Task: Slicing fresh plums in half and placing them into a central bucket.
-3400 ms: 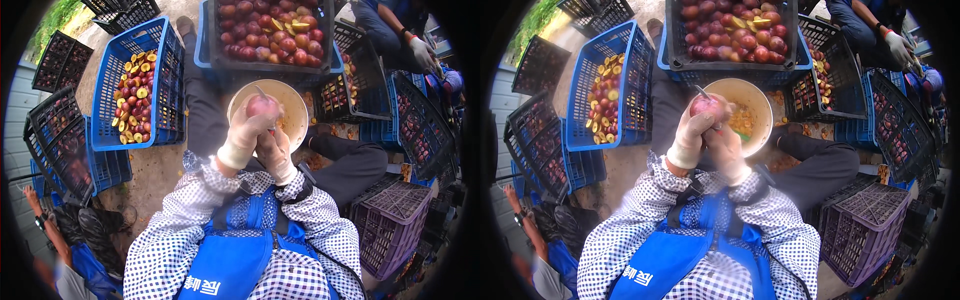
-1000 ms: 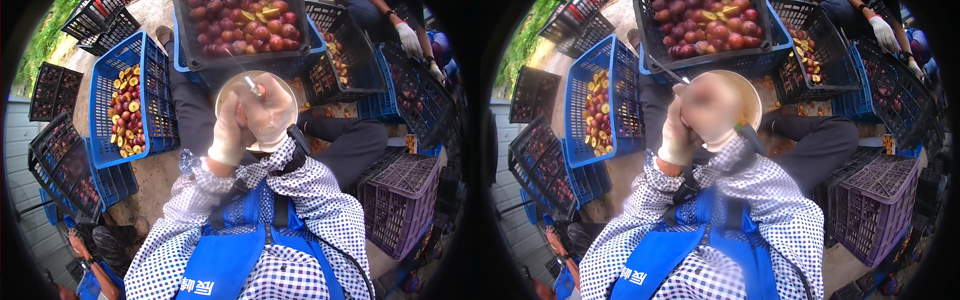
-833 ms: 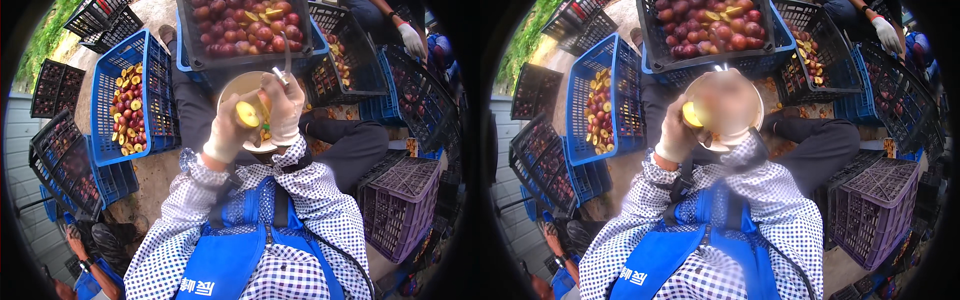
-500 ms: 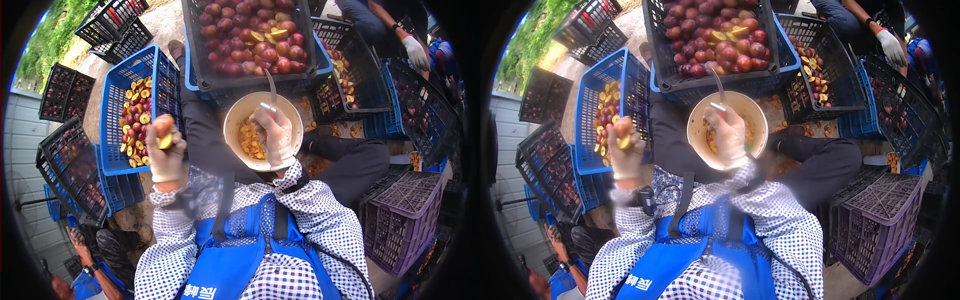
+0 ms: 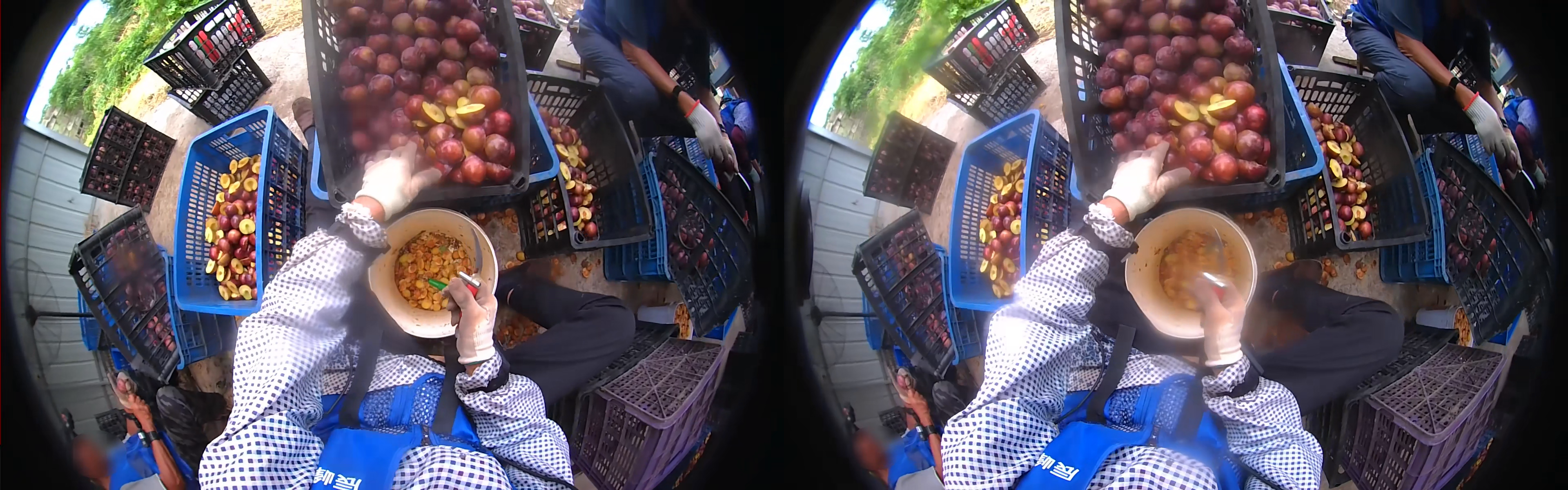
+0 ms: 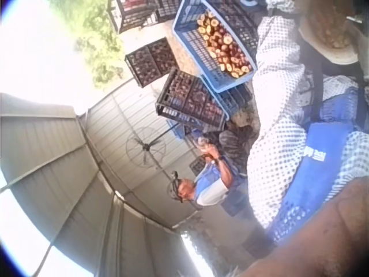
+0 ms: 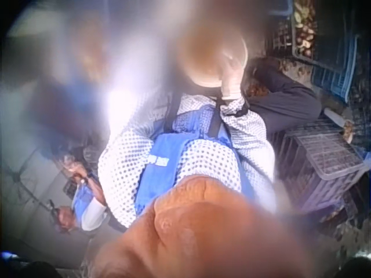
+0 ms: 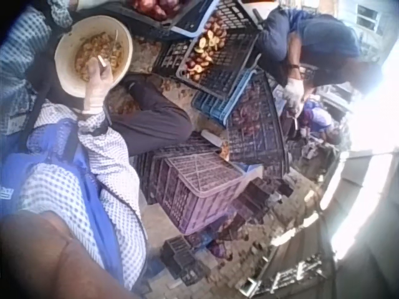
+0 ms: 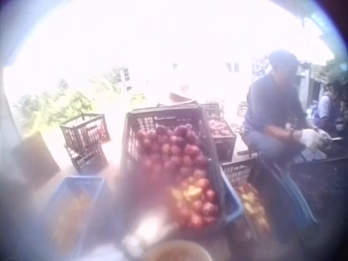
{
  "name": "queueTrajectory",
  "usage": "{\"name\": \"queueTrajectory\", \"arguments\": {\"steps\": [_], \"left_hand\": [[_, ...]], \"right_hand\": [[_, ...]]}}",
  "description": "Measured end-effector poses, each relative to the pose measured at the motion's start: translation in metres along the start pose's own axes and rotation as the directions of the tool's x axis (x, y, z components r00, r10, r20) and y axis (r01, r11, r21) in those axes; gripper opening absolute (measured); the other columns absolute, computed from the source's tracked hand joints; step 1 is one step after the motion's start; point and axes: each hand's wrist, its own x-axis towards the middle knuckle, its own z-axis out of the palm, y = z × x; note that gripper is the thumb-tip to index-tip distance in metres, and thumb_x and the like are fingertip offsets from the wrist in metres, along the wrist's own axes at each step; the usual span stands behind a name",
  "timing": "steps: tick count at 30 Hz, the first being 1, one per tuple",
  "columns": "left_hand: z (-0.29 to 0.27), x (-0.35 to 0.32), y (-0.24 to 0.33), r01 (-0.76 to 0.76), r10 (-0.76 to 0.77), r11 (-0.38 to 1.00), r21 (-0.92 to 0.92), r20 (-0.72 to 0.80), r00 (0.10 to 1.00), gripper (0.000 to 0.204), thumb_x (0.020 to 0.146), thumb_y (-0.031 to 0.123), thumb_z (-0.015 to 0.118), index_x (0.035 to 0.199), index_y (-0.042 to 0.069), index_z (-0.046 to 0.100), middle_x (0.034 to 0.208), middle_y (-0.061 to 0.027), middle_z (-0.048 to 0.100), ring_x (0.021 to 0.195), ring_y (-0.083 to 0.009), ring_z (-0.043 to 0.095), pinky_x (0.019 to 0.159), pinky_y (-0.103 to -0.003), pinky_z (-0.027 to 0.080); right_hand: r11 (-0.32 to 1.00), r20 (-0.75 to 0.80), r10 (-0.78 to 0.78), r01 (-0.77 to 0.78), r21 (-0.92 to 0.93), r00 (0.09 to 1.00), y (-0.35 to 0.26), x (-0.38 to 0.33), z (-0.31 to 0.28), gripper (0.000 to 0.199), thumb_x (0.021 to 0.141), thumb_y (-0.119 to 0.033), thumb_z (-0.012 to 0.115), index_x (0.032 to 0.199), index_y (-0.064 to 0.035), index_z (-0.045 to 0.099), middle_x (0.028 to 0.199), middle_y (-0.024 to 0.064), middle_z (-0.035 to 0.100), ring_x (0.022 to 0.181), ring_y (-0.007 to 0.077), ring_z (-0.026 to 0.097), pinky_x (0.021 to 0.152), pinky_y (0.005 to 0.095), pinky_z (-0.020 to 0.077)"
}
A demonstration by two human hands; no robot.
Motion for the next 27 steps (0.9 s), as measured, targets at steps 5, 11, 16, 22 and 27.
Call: {"name": "queueTrajectory", "arguments": {"steps": [5, 11, 16, 22, 27], "left_hand": [[-0.009, 0.039, -0.043, 0.107, -0.103, 0.993, 0.042, -0.104, 0.989, 0.027, 0.087, 0.032, 0.064, 0.097, 0.008, 0.07, 0.107, -0.0162, 0.067, 0.094, -0.0368, 0.066, 0.083, -0.046, 0.051], [-0.046, 0.124, -0.047, 0.174, -0.115, 0.825, 0.538, -0.142, 0.983, 0.041, 0.077, 0.018, 0.068, 0.114, 0.008, 0.055, 0.113, -0.0165, 0.059, 0.096, -0.0373, 0.064, 0.08, -0.049, 0.052], [-0.011, 0.161, -0.08, 0.095, -0.076, 0.802, 0.59, -0.057, 0.995, 0.048, 0.07, 0.017, 0.073, 0.114, 0.008, 0.055, 0.107, -0.0162, 0.062, 0.098, -0.0365, 0.064, 0.081, -0.047, 0.052], [-0.08, 0.101, -0.048, 0.22, -0.201, 0.861, -0.459, 0.091, 0.975, 0.049, 0.086, 0.023, 0.067, 0.128, 0.002, 0.055, 0.111, -0.0094, 0.067, 0.101, -0.0213, 0.065, 0.086, -0.034, 0.053], [-0.079, -0.004, -0.003, 0.273, 0.103, -0.221, -0.936, 0.256, 0.961, 0.052, 0.098, 0.038, 0.057, 0.138, 0.006, 0.047, 0.119, -0.0037, 0.06, 0.098, -0.0149, 0.061, 0.078, -0.029, 0.052]], "right_hand": [[0.995, -0.006, 0.077, -0.076, 0.065, 0.997, 0.003, 0.011, -0.008, 0.029, 0.087, -0.027, 0.071, 0.1, -0.0017, 0.065, 0.073, 0.0016, 0.062, 0.054, 0.0044, 0.048, 0.046, 0.0187, 0.0348], [0.994, -0.02, 0.092, -0.091, 0.06, 0.996, 0.004, 0.016, -0.005, 0.025, 0.088, -0.022, 0.068, 0.101, -0.0011, 0.067, 0.071, -0.0005, 0.06, 0.053, 0.005, 0.047, 0.047, 0.021, 0.0346], [0.981, -0.016, 0.19, -0.189, 0.049, 0.982, 0.019, 0.023, -0.008, 0.021, 0.088, -0.018, 0.066, 0.099, -0.0008, 0.068, 0.07, -0.0008, 0.06, 0.054, 0.0059, 0.049, 0.048, 0.0214, 0.0351], [0.979, 0.07, 0.072, -0.084, 0.188, 0.995, 0.01, 0.017, -0.005, 0.029, 0.093, -0.028, 0.062, 0.107, -0.003, 0.063, 0.074, 0.0021, 0.062, 0.052, 0.0083, 0.052, 0.042, 0.0216, 0.0354], [0.967, 0.227, -0.244, 0.219, 0.129, 0.943, 0.024, 0.016, -0.01, 0.056, 0.096, -0.064, 0.049, 0.093, -0.0077, 0.057, 0.053, -0.001, 0.045, 0.038, 0.0051, 0.038, 0.034, 0.0204, 0.0252]]}}
